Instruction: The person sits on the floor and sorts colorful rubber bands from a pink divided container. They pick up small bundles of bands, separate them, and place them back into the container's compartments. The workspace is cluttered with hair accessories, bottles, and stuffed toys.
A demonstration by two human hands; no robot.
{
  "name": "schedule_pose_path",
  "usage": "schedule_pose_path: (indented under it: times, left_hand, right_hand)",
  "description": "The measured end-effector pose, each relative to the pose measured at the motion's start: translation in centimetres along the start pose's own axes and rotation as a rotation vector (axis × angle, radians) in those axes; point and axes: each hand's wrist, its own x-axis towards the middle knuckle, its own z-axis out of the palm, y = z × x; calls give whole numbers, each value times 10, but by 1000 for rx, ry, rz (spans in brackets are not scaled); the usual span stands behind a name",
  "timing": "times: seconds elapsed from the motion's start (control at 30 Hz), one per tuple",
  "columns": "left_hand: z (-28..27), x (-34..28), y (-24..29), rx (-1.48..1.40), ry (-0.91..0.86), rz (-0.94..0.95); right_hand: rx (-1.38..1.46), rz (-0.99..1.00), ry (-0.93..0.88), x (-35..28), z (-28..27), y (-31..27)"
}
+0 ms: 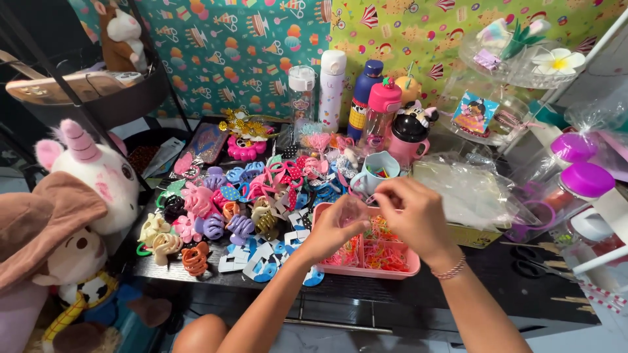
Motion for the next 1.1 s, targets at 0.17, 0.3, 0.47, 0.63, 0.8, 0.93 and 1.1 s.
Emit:
schedule_pose_path:
  times: [0.17, 0.3, 0.47, 0.63, 0.8, 0.93, 1.1]
  left_hand:
    - [-4, 8, 0, -71, -47, -45]
    - [-5, 20, 15, -35, -53, -54]
    - [-15, 35, -7, -139, -93, -47]
    - [-16, 25, 7, -139, -158, -1]
    - [-17, 18, 20, -108, -177, -156]
    - [-19, 14, 18, -48, -179, -162]
    - [-23, 12, 24, -70, -197, -153]
  right_hand:
    - [-42, -100, -105, 7, 8, -8]
    - [46, -33, -117, 13, 0, -3]
    - [32, 2, -111, 18, -14, 10]
    - [-55, 120, -314, -18, -21, 39]
    - [-170, 156, -791, -33, -9, 45]
    - [-189, -168, -718, -51, 8, 64]
    - [-204, -166, -764, -51, 9, 59]
